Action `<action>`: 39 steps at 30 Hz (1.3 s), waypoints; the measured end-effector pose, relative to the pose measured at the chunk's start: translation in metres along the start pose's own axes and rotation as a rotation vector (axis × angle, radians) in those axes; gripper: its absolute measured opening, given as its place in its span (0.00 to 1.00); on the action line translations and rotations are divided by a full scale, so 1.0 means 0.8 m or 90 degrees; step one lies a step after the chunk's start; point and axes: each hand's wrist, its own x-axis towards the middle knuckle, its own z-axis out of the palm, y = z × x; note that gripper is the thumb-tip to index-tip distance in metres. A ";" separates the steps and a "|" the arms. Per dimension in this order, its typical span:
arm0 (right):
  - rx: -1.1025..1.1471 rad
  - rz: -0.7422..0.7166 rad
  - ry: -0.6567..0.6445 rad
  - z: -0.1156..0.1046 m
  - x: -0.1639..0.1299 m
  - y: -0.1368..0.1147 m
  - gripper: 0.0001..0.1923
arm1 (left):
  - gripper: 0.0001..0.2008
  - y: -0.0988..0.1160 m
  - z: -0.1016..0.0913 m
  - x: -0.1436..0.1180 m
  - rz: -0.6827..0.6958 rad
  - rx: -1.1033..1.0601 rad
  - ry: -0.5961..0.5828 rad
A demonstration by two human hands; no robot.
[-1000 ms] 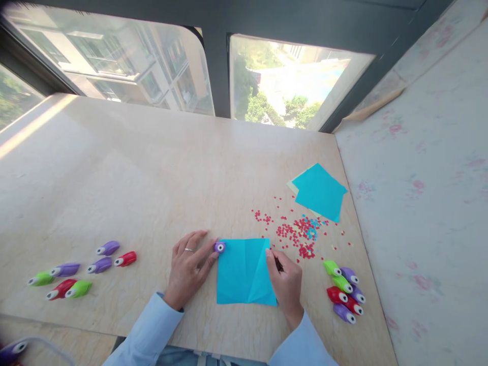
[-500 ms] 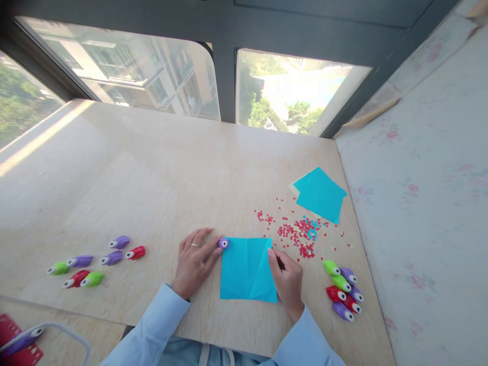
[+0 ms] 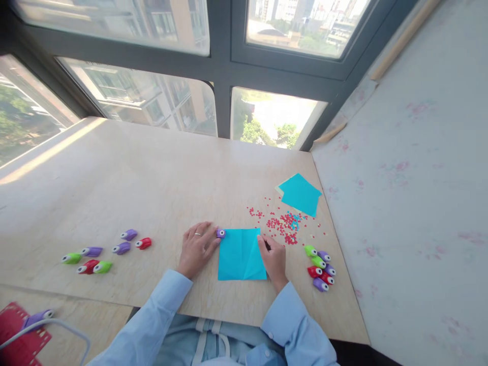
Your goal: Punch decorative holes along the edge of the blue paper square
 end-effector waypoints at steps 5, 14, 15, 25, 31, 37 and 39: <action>-0.009 0.005 0.004 0.002 0.003 0.006 0.25 | 0.19 -0.011 -0.003 0.001 -0.058 -0.181 0.040; -0.009 -0.018 0.006 0.002 0.007 0.009 0.24 | 0.27 -0.009 -0.029 0.034 -0.244 -0.220 -0.189; -0.013 -0.024 0.006 0.003 0.007 0.009 0.25 | 0.27 -0.010 -0.027 0.040 -0.244 -0.215 -0.213; -0.016 -0.029 -0.004 0.002 0.007 0.010 0.24 | 0.28 -0.026 -0.022 0.065 -0.319 -0.418 -0.325; -0.022 -0.034 -0.001 0.002 0.009 0.007 0.24 | 0.29 -0.023 -0.025 0.080 -0.317 -0.398 -0.417; -0.020 -0.034 0.002 0.002 0.008 0.005 0.24 | 0.27 -0.025 -0.028 0.095 -0.309 -0.388 -0.527; -0.018 -0.037 0.002 0.001 0.008 0.003 0.24 | 0.25 -0.025 -0.027 0.101 -0.325 -0.378 -0.576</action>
